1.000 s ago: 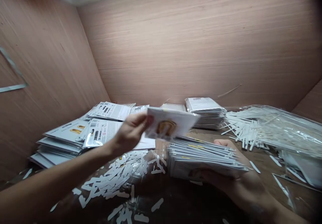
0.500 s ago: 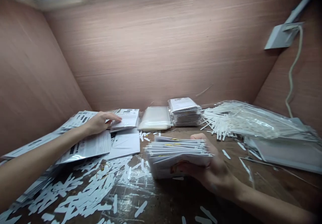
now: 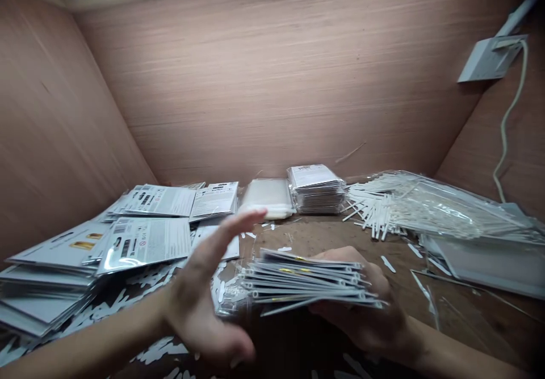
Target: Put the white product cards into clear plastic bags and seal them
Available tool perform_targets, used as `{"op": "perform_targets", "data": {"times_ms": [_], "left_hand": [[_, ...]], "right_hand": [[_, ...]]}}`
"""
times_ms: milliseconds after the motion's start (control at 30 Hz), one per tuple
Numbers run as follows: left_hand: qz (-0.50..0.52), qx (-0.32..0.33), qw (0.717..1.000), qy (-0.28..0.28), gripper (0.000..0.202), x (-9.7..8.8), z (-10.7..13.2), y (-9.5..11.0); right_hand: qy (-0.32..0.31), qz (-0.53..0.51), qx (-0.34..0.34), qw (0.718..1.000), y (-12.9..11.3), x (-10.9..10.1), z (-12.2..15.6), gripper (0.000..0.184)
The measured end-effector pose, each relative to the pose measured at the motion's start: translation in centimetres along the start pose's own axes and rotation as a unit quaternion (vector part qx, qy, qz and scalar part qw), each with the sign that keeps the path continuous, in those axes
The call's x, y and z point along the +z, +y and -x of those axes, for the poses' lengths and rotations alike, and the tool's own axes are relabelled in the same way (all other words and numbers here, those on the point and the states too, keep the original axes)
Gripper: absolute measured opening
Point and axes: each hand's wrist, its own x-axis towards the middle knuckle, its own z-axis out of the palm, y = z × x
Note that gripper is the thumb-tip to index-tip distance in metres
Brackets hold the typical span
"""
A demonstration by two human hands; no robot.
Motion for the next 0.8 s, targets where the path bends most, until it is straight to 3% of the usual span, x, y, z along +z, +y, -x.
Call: {"op": "perform_targets", "data": {"times_ms": [67,133,300,367,533,600,700,800], "left_hand": [[0.021,0.007,1.0,0.004,0.132,3.1,1.0,0.9],[0.051,-0.001,0.997,0.059,0.133,5.3,1.6,0.9],[0.039,-0.085,0.986,0.141,0.099,8.0,1.4,0.9],[0.049,-0.106,0.981,0.157,0.091,8.3,1.1,0.9],[0.11,-0.192,0.966,0.133,0.103,7.9,0.4,-0.1],[0.136,-0.239,0.955,0.111,0.085,7.5,-0.2,-0.1],[0.152,-0.256,0.953,0.063,0.046,6.6,-1.2,0.7],[0.143,-0.259,0.952,0.074,0.039,6.2,-1.6,1.4]], "right_hand": [[-0.013,-0.006,-0.013,1.0,-0.3,0.0,0.2,0.055],[-0.023,-0.016,-0.02,0.999,-0.6,0.0,0.2,0.056],[-0.022,-0.014,-0.022,0.999,-1.1,-0.1,-0.6,0.052],[-0.005,-0.013,-0.005,1.0,-1.1,-0.1,-0.9,0.044],[0.016,-0.066,0.054,0.996,-1.0,0.0,-1.8,0.034],[0.023,-0.128,0.119,0.984,-1.5,-0.2,-2.5,0.044],[0.047,-0.186,0.18,0.965,-3.1,-0.9,-4.0,0.057],[0.038,-0.202,0.176,0.963,-4.4,-1.8,-4.9,0.058]]}}
